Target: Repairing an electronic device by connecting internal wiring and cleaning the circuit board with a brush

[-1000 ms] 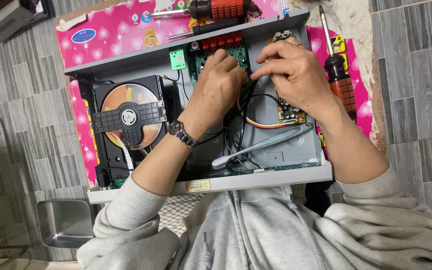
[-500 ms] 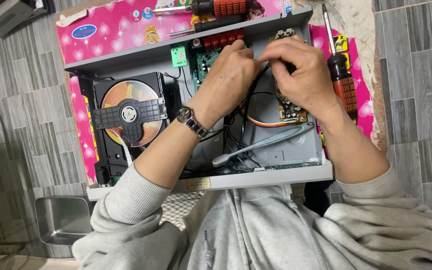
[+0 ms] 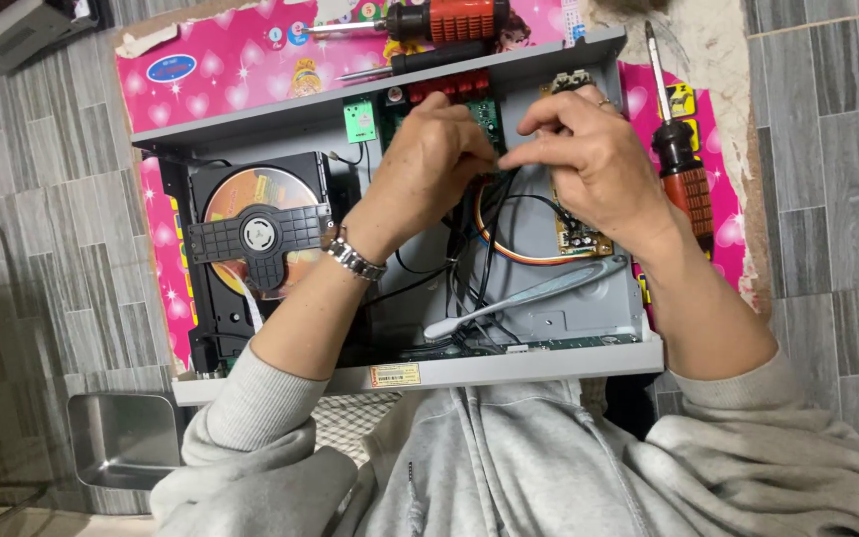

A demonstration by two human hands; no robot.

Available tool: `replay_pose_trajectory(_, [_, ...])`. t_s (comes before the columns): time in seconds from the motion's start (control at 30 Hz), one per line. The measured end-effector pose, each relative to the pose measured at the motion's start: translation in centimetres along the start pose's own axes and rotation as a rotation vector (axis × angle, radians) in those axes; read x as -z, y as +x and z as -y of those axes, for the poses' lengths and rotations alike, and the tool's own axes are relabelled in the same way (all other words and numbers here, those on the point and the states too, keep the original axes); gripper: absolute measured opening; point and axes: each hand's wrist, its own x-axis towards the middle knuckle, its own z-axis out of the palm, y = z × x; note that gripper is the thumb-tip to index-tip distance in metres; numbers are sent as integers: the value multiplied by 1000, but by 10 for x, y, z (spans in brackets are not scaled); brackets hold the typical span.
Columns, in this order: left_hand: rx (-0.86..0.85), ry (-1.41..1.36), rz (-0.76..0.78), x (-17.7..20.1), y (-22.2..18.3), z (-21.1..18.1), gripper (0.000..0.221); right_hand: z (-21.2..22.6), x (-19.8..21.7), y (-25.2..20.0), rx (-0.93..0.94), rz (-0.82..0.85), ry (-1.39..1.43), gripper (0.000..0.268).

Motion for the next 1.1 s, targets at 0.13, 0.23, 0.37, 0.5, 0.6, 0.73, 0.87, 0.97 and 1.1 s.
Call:
replay_pose_trajectory(0.13, [5,37,-13,-5,-2,1,15,-1,2,1,-7,6,9,40])
replay_pose_trajectory(0.23, [4,29,-26,-5,-4,-1,17,-1,2,2,20,-12,-4,44])
replay_pose_trajectory(0.37, [37,23,-20,-3,-5,-6,13,-2,1,0,-7,-17,7,42])
replay_pose_trajectory(0.5, [48,33,-45,-4,-4,-10,18,-3,0,-1,-21,-15,13,41])
replay_pose_trajectory(0.6, [19,92,-82,-9,-1,-13,24,-3,0,-1,-8,-15,-3,41])
replay_pose_trajectory(0.73, [5,263,-24,-18,2,-13,25,-5,-1,-1,4,-24,-19,40])
replay_pose_trajectory(0.87, [54,374,53,-18,6,-17,23,-4,0,-1,7,-31,-32,37])
replay_pose_trajectory(0.97, [39,325,50,-18,6,-14,23,-4,0,-2,3,-33,-28,38])
replay_pose_trajectory(1.1, [7,317,31,-17,6,-14,25,-3,0,-1,13,-47,-18,37])
